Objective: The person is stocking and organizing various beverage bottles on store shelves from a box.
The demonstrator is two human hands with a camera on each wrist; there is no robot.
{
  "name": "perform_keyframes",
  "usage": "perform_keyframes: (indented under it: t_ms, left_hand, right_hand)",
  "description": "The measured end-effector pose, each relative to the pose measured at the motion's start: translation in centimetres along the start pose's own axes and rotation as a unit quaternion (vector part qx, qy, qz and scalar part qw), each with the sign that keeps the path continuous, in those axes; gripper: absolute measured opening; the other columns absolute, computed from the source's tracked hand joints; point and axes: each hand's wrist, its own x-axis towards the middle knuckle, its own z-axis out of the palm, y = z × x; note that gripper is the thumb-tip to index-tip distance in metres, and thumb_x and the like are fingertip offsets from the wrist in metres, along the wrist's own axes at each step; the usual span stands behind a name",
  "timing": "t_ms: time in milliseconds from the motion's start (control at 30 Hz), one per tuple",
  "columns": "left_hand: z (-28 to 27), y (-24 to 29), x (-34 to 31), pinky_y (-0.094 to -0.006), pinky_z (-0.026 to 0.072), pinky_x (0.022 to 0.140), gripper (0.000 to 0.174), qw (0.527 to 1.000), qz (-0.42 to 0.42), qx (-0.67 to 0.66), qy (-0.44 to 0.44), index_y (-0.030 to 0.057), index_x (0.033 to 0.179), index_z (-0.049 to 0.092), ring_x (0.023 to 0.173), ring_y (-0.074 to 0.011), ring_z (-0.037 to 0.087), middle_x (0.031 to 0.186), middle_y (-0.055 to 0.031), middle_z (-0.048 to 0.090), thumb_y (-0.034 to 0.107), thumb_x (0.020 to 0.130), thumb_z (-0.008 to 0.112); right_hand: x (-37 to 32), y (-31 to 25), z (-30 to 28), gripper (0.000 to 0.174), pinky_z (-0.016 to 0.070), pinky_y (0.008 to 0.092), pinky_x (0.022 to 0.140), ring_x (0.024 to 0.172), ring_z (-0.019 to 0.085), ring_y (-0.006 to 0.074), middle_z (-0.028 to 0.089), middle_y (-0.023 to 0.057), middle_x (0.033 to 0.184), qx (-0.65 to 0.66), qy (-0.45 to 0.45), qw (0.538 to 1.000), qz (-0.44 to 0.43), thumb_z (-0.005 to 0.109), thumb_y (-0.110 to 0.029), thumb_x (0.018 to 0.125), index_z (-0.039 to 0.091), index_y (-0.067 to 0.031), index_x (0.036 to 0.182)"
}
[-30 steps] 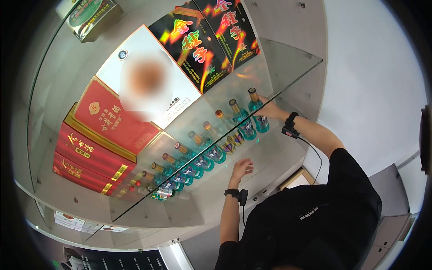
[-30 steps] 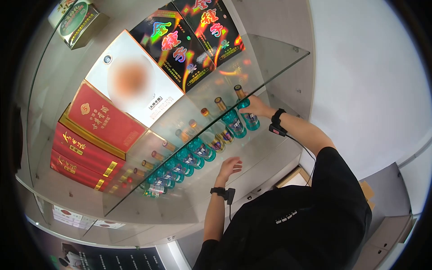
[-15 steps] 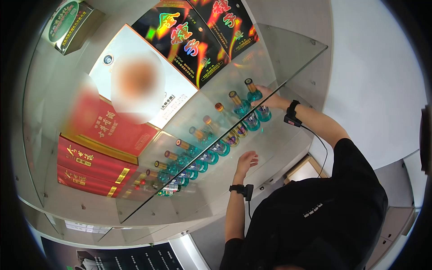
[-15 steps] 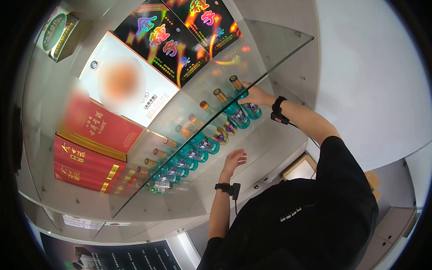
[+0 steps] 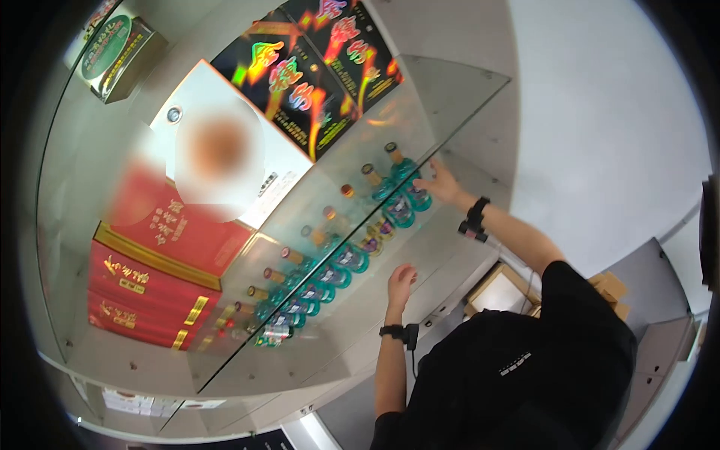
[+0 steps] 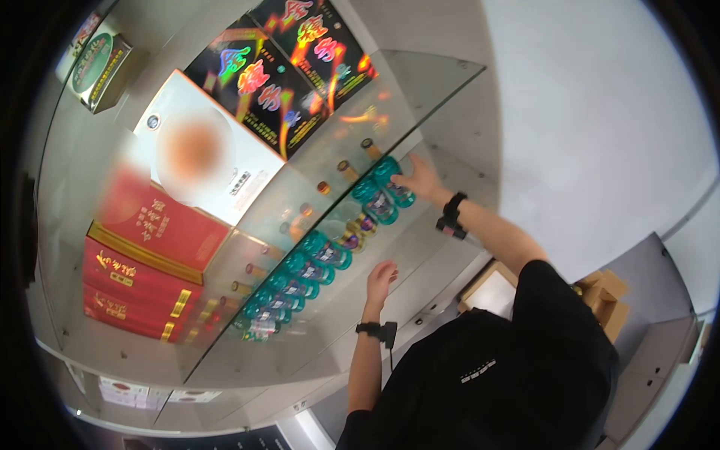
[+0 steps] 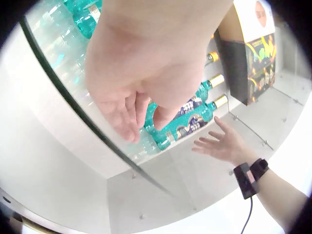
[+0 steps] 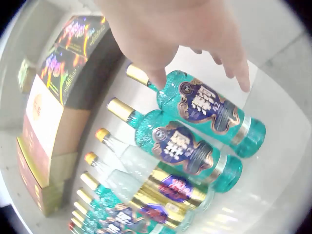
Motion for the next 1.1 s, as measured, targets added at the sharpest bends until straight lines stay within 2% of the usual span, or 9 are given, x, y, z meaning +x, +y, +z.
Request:
perform_keyframes:
  t_ms: [100, 200, 300, 400, 600, 733, 933, 1033, 1100]
  left_hand:
    - [1.2, -2.0, -2.4, -0.0337, 0.0523, 0.086, 0.024, 0.978, 0.122, 0.156, 0.06, 0.0035, 0.109, 0.065, 0.1, -0.0219, 0.065, 0.109, -0.01, 0.065, 0.016, 0.088, 0.067]
    - [1.8, -1.4, -5.4, -0.0343, 0.0524, 0.085, 0.019, 0.889, 0.312, 0.328, 0.072, 0.003, 0.103, 0.066, 0.101, -0.0233, 0.063, 0.111, -0.0125, 0.064, 0.015, 0.089, 0.067]
    - [1.1, -1.8, -8.6, -0.0354, 0.0522, 0.086, 0.016, 0.913, 0.284, 0.287, 0.058, 0.0027, 0.099, 0.066, 0.099, -0.0249, 0.063, 0.112, -0.0135, 0.063, 0.015, 0.089, 0.066]
    - [-0.9, -4.7, -12.8, -0.0386, 0.0527, 0.086, 0.016, 0.974, 0.15, 0.167, 0.009, 0.0013, 0.097, 0.066, 0.096, -0.0251, 0.063, 0.11, -0.0133, 0.063, 0.015, 0.089, 0.067]
    - [-5.1, -18.4, -20.1, -0.033, 0.0507, 0.067, 0.025, 0.968, -0.039, 0.236, -0.07, -0.0016, 0.094, 0.068, 0.08, -0.0192, 0.063, 0.087, -0.0115, 0.069, 0.023, 0.09, 0.064]
    - [-8.6, -25.8, -25.7, -0.0263, 0.043, 0.048, 0.017, 0.946, -0.199, 0.234, -0.1, 0.0077, 0.08, 0.068, 0.056, -0.0112, 0.053, 0.068, -0.001, 0.059, 0.023, 0.083, 0.061]
    - [-13.2, -29.0, -37.1, -0.0444, 0.0494, 0.079, 0.024, 0.841, -0.453, 0.285, -0.081, 0.0097, 0.105, 0.063, 0.09, -0.0204, 0.062, 0.1, -0.0054, 0.066, 0.028, 0.092, 0.055]
    - [-12.0, -28.5, -41.5, -0.0372, 0.0478, 0.063, 0.02, 0.843, -0.458, 0.277, -0.051, 0.0104, 0.096, 0.064, 0.073, -0.0183, 0.063, 0.086, -0.0045, 0.066, 0.028, 0.09, 0.06]
    - [-11.6, -30.0, -42.6, -0.0376, 0.048, 0.066, 0.019, 0.854, -0.455, 0.229, -0.104, 0.0107, 0.097, 0.065, 0.076, -0.0192, 0.064, 0.089, -0.006, 0.067, 0.027, 0.09, 0.06]
  right_hand:
    - [-6.5, 0.9, -2.0, 0.069, 0.0526, 0.0366, 0.087, 0.106, 0.062, 0.0262, 0.057, 0.0171, 0.125, 0.077, 0.05, 0.991, 0.093, 0.072, -0.037, 0.084, 0.046, 0.0017, 0.135]
    - [-15.5, 1.4, -4.7, 0.048, 0.0538, 0.0345, 0.082, 0.097, 0.064, 0.021, 0.062, 0.0109, 0.111, 0.206, 0.014, 0.955, 0.21, 0.065, -0.032, 0.09, 0.055, -0.0007, 0.124]
    - [-25.7, 3.2, -8.6, 0.034, 0.055, 0.0337, 0.078, 0.087, 0.065, 0.0186, 0.066, 0.0077, 0.098, 0.214, -0.015, 0.918, 0.333, 0.062, -0.027, 0.092, 0.06, -0.0018, 0.114]
    - [-37.8, 6.8, -12.8, 0.033, 0.0558, 0.0317, 0.068, 0.082, 0.065, 0.0173, 0.066, 0.0074, 0.095, 0.168, 0.027, 0.883, 0.438, 0.061, -0.026, 0.09, 0.062, 0.0002, 0.11]
    - [-57.6, 7.5, -22.0, 0.026, 0.0554, 0.0359, 0.068, 0.082, 0.065, 0.0199, 0.065, 0.0074, 0.095, 0.21, 0.202, 0.777, 0.559, 0.063, -0.027, 0.09, 0.062, -0.0045, 0.102]
    - [-64.1, 5.7, -26.2, 0.026, 0.056, 0.0364, 0.072, 0.084, 0.065, 0.0209, 0.063, 0.0086, 0.099, 0.191, 0.273, 0.742, 0.582, 0.06, -0.024, 0.091, 0.06, -0.0045, 0.108]
    - [-71.6, 7.3, -30.5, 0.023, 0.0558, 0.0382, 0.072, 0.082, 0.065, 0.0201, 0.062, 0.0062, 0.096, 0.211, 0.312, 0.713, 0.592, 0.059, -0.024, 0.091, 0.059, -0.0069, 0.106]
    - [-74.3, 7.1, -32.6, 0.022, 0.0562, 0.0401, 0.074, 0.081, 0.064, 0.0198, 0.062, 0.0055, 0.096, 0.238, 0.33, 0.703, 0.583, 0.059, -0.024, 0.09, 0.059, -0.0079, 0.105]
    - [-76.4, 6.7, -34.6, 0.023, 0.0567, 0.0425, 0.078, 0.082, 0.063, 0.0211, 0.062, 0.0073, 0.099, 0.257, 0.343, 0.703, 0.567, 0.06, -0.024, 0.09, 0.06, -0.0062, 0.105]
